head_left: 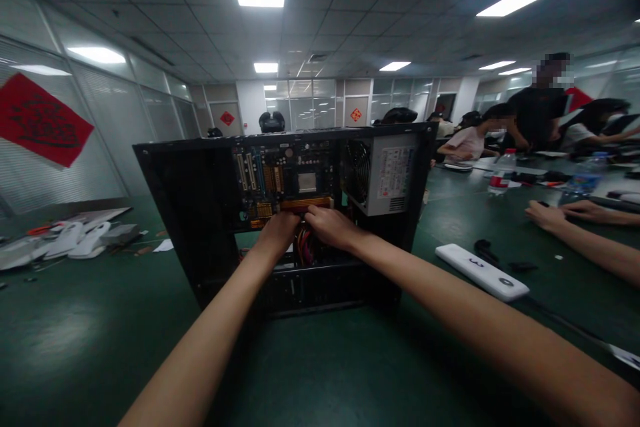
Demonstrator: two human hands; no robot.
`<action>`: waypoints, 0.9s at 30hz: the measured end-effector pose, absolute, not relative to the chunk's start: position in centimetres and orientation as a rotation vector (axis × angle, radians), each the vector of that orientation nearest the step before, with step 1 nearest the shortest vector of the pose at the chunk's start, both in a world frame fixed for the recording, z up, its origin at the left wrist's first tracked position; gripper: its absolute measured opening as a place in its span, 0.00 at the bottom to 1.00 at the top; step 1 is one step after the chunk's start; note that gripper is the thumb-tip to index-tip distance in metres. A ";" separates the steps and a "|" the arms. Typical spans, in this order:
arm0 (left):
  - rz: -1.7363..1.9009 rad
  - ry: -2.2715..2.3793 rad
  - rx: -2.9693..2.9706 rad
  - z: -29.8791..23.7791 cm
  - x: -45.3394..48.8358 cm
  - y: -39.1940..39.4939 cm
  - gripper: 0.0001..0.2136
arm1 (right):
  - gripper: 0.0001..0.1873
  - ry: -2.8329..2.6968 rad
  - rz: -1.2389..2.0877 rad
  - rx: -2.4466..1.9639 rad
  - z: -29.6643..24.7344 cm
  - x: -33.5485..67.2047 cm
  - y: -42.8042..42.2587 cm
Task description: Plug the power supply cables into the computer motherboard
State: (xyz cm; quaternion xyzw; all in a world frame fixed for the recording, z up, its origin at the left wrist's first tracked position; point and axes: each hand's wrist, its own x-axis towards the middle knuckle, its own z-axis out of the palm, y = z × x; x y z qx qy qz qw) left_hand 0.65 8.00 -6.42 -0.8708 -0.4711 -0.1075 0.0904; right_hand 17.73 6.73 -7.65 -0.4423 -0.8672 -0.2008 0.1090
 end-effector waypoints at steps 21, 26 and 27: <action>-0.349 -1.374 -2.558 -7.0 0.3 8.5 0.12 | 0.13 -2.635 -0.765 -1.302 -7.6 17.9 6.7; -0.353 -1.382 -2.553 -7.0 0.4 8.2 0.11 | 0.13 -2.649 -0.814 -1.281 -7.7 17.8 6.7; -0.353 -1.386 -2.554 -7.0 0.4 8.1 0.11 | 0.13 -2.656 -0.817 -1.279 -7.7 17.8 6.7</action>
